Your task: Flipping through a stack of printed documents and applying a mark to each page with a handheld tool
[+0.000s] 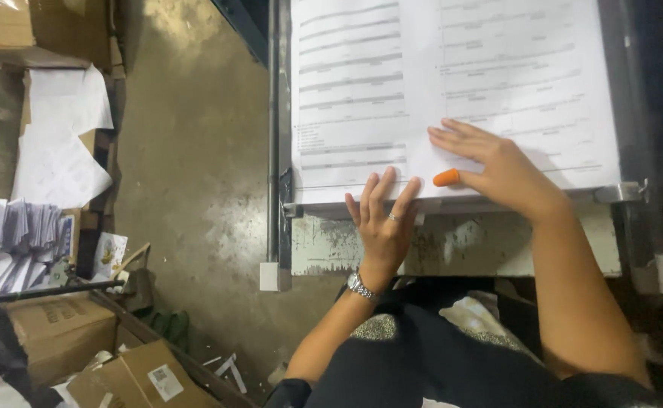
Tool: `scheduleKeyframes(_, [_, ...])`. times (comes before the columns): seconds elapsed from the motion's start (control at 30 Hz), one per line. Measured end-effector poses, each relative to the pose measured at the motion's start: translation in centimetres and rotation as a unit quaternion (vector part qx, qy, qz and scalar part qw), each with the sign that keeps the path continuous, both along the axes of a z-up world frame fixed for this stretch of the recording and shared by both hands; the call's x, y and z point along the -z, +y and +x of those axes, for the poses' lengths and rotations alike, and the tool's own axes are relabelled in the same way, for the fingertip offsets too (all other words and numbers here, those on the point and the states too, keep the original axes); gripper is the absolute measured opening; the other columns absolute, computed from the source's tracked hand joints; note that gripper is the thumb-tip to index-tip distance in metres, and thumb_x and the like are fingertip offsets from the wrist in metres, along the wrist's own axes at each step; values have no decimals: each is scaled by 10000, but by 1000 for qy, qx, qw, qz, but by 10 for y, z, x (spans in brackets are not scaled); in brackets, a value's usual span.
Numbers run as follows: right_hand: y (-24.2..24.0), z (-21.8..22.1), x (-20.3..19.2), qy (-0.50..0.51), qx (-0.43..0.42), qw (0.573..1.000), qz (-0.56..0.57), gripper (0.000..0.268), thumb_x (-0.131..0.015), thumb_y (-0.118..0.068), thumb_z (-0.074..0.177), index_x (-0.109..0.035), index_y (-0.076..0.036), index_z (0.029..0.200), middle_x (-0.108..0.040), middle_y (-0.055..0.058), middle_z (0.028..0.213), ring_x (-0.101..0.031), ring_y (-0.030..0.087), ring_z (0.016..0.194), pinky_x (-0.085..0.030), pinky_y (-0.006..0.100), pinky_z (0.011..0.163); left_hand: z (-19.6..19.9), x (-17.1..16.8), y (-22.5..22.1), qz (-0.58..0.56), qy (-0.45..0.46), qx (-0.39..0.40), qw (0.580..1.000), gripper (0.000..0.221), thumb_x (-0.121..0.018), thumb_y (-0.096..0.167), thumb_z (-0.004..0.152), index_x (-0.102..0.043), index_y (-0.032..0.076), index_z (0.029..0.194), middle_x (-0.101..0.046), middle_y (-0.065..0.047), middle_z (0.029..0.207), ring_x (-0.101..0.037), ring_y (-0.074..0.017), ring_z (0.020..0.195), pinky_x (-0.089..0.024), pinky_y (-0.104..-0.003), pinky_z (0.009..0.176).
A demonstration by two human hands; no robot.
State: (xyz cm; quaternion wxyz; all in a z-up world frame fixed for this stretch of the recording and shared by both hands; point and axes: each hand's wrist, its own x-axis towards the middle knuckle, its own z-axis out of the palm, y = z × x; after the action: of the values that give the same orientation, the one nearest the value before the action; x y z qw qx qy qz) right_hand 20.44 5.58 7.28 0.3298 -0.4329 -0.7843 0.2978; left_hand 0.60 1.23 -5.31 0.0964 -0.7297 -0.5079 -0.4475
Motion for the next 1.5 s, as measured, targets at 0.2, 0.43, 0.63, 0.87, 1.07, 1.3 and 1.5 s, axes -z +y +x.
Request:
scheduleKeyframes(0.2, [8,3,38,-43,32,998,41,481,-825,-225,810,-731,-109,1267,-699,86,1349,-523,332,1414,-444,477,1138,3,-3,1,20,-41,17,999,436,-718,277,946,-632,312,1372,-512,-121,1509,-412,-320,1451,18,-494,1266])
scheduleKeyframes(0.43, [9,-7,49,-124,96,985,70,221,-721,-113,948,-792,-199,1139,-735,-18,1288,-595,198,1357,-508,370,1070,5,17,-7,22,-27,17,999,435,-751,308,919,-650,366,1337,-450,-134,1563,-300,-339,1516,-23,-503,1270])
scheduleKeyframes(0.63, [10,-8,48,-84,117,987,72,279,-646,-12,956,-803,-189,1104,-746,13,1259,-625,239,1313,-533,406,1035,6,22,-5,32,-19,-4,999,409,-723,344,937,-644,409,1333,-342,-194,1611,-149,-371,1553,-86,-501,1257])
scheduleKeyframes(0.87, [0,-5,23,-50,90,994,-46,545,-663,22,865,-598,-51,1400,-581,113,1479,-425,306,1489,-474,389,1043,0,18,-10,-30,-8,35,999,466,-830,187,1010,-604,316,1396,-279,-201,1616,-160,-331,1557,14,-493,1304])
scheduleKeyframes(1.07, [3,-13,24,-125,91,988,-8,432,-690,-20,894,-688,-74,1323,-639,77,1407,-479,278,1446,-417,453,1163,-4,29,-11,-31,-5,50,998,456,-803,221,1023,-586,327,1409,-289,-190,1614,-179,-337,1557,13,-501,1305])
scheduleKeyframes(1.3, [15,-16,36,-120,123,983,62,375,-655,104,939,-735,-66,1264,-715,117,1287,-622,317,1316,-498,438,1128,0,44,-4,5,-8,33,999,510,-830,317,1000,-550,381,1421,-204,-210,1650,-82,-324,1579,31,-493,1321])
scheduleKeyframes(1.5, [3,-17,16,-64,64,993,-78,495,-720,-19,864,-649,-71,1352,-617,99,1424,-422,279,1489,-349,441,1227,-2,26,-4,5,-15,36,999,376,-736,154,1021,-635,347,1327,-405,-174,1554,-274,-318,1520,7,-469,1301])
